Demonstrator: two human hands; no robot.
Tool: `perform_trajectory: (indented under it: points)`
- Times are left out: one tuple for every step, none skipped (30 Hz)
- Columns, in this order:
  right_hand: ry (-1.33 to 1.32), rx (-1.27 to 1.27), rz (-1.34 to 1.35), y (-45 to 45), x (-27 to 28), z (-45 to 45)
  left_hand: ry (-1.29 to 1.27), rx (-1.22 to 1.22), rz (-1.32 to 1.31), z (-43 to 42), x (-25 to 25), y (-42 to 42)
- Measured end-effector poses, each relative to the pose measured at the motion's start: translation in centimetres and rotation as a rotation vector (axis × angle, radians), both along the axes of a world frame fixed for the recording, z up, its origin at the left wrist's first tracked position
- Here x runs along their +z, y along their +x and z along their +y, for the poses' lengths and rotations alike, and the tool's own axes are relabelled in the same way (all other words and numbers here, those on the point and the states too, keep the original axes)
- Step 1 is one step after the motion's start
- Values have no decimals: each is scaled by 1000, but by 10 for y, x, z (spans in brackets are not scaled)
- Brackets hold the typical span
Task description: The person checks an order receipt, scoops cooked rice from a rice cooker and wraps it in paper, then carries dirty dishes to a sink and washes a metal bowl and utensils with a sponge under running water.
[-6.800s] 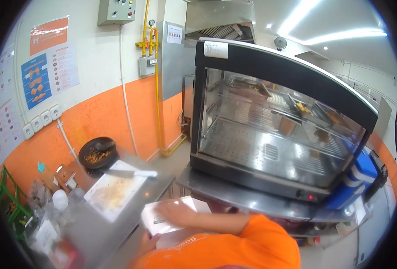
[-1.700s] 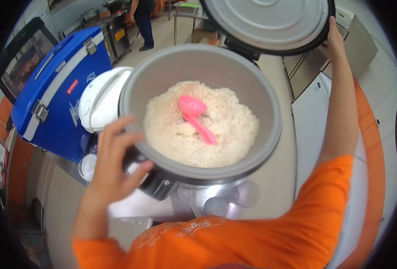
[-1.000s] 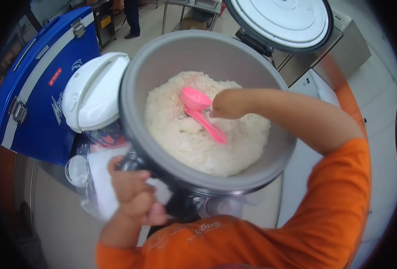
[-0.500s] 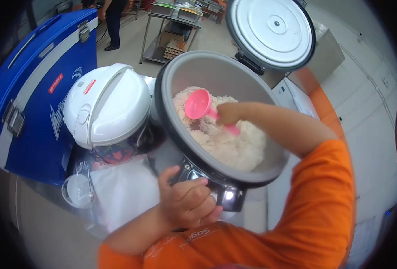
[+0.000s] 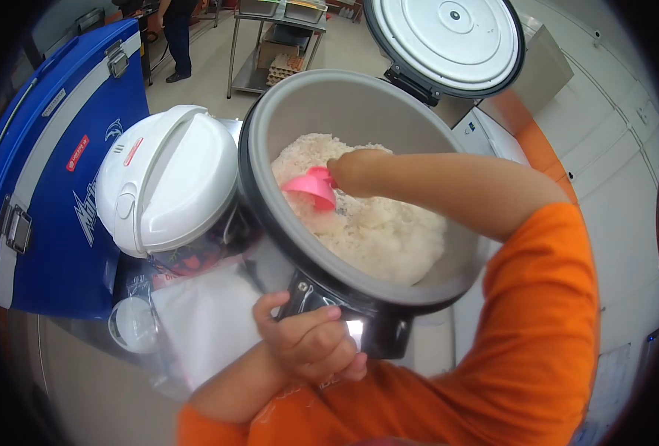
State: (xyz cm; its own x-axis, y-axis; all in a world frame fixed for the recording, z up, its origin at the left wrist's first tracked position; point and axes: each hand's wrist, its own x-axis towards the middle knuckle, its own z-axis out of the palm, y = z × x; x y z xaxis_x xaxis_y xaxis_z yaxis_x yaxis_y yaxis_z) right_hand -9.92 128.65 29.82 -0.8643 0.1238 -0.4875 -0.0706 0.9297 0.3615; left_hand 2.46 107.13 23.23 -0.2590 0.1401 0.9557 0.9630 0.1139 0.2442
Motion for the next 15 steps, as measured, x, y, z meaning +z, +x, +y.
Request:
perform_trajectory:
  points:
    - [-33,59,-52,4,-1,1,8,10,14,0,0,0]
    - [-68,110,-106,11,-2,3,16,13,25,0,0,0]
    - [-65,100,-112,17,6,-4,3,33,78,3,-1,-1]
    - [-90,144,-137,22,13,-11,7,21,68,3,-2,-1]
    - [-113,192,-159,27,22,-15,1,27,82,3,-2,-2]
    - [-111,188,-158,31,29,-15,-7,38,102,3,-2,-3]
    - [-148,200,-191,34,34,-15,-10,40,98,3,-1,-3]
    - [-182,215,-224,37,38,-14,-11,43,100,4,0,-3]
    - [-182,217,-222,43,41,-11,-4,52,101,4,-1,-3]
    - [-254,129,-291,52,45,-5,5,59,102,5,-1,-2]
    - [-323,38,-357,63,51,2,10,58,105,4,0,-2]
    - [-345,92,-377,83,59,7,6,59,101,4,0,-2]
    - [-345,33,-401,97,67,12,2,58,96,4,-1,-2]
    - [-338,27,-400,104,77,19,10,53,96,4,0,-2]
    - [-329,-165,-454,109,85,25,-12,52,91,2,1,-1]
